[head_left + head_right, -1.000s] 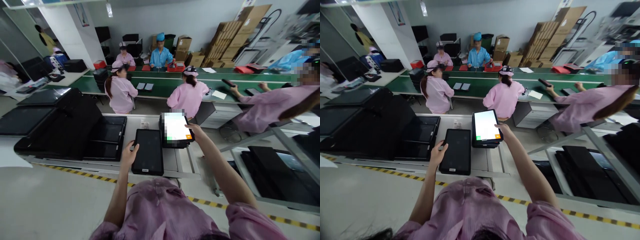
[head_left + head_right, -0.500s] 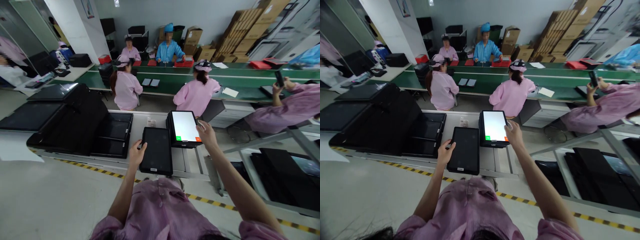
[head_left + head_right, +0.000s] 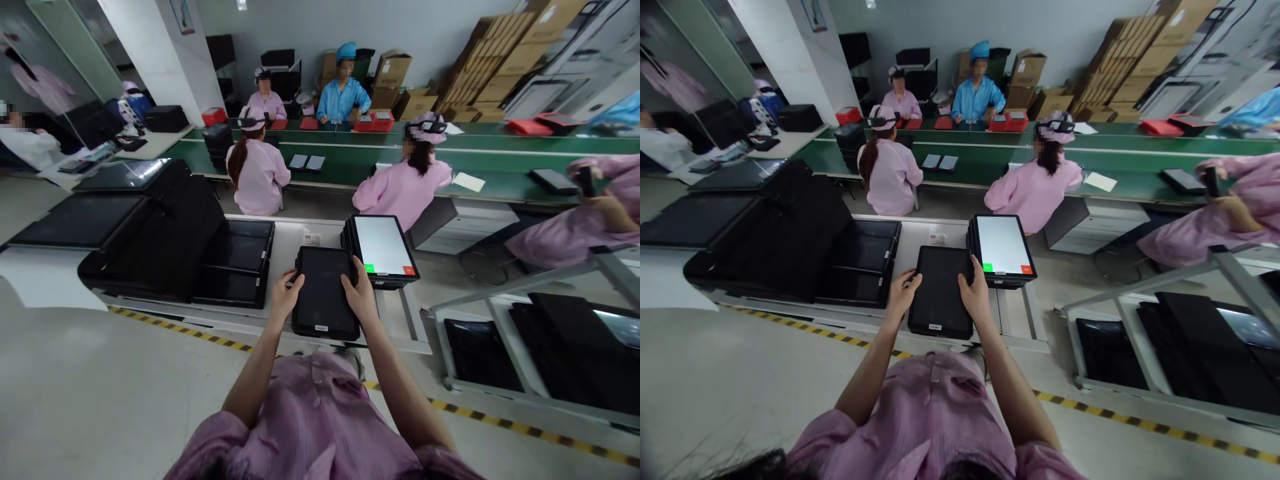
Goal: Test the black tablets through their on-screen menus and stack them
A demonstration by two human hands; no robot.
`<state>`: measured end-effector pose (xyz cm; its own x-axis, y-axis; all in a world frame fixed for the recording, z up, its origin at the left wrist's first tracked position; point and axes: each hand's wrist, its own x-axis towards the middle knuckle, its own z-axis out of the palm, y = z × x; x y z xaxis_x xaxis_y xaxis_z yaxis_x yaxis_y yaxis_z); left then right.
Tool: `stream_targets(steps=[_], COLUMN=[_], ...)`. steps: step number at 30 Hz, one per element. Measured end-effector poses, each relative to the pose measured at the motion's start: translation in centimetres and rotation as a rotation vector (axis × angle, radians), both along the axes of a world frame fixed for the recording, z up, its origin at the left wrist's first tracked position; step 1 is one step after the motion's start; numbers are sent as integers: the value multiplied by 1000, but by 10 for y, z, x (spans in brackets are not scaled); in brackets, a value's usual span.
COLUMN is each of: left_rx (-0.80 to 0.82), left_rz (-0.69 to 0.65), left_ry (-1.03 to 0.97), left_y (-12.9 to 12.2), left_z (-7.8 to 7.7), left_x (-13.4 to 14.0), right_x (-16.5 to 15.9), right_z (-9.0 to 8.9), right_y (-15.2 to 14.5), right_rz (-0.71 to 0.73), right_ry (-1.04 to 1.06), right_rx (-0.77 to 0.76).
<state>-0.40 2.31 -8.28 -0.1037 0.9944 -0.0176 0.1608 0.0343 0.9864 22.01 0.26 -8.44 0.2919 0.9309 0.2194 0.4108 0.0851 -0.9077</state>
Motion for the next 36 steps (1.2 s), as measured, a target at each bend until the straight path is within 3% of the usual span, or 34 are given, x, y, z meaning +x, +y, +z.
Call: stream_targets(steps=[14, 20, 24, 30, 36], left_rx=[43, 47, 40, 19, 7], left_rz=[-30, -77, -41, 99, 77], left_ry=[32, 84, 65, -18, 24], left_y=[6, 8, 5, 2, 4], left_z=[-3, -1, 0, -4, 2], left_x=[-1, -7, -3, 2, 2], right_x=[-1, -4, -8, -19, -24], right_z=[6, 8, 7, 17, 21], right_y=[3, -28, -49, -53, -57], right_rz=[-23, -15, -36, -1, 33], right_ry=[292, 377, 374, 347, 291], right_rx=[-3, -119, -168, -159, -112])
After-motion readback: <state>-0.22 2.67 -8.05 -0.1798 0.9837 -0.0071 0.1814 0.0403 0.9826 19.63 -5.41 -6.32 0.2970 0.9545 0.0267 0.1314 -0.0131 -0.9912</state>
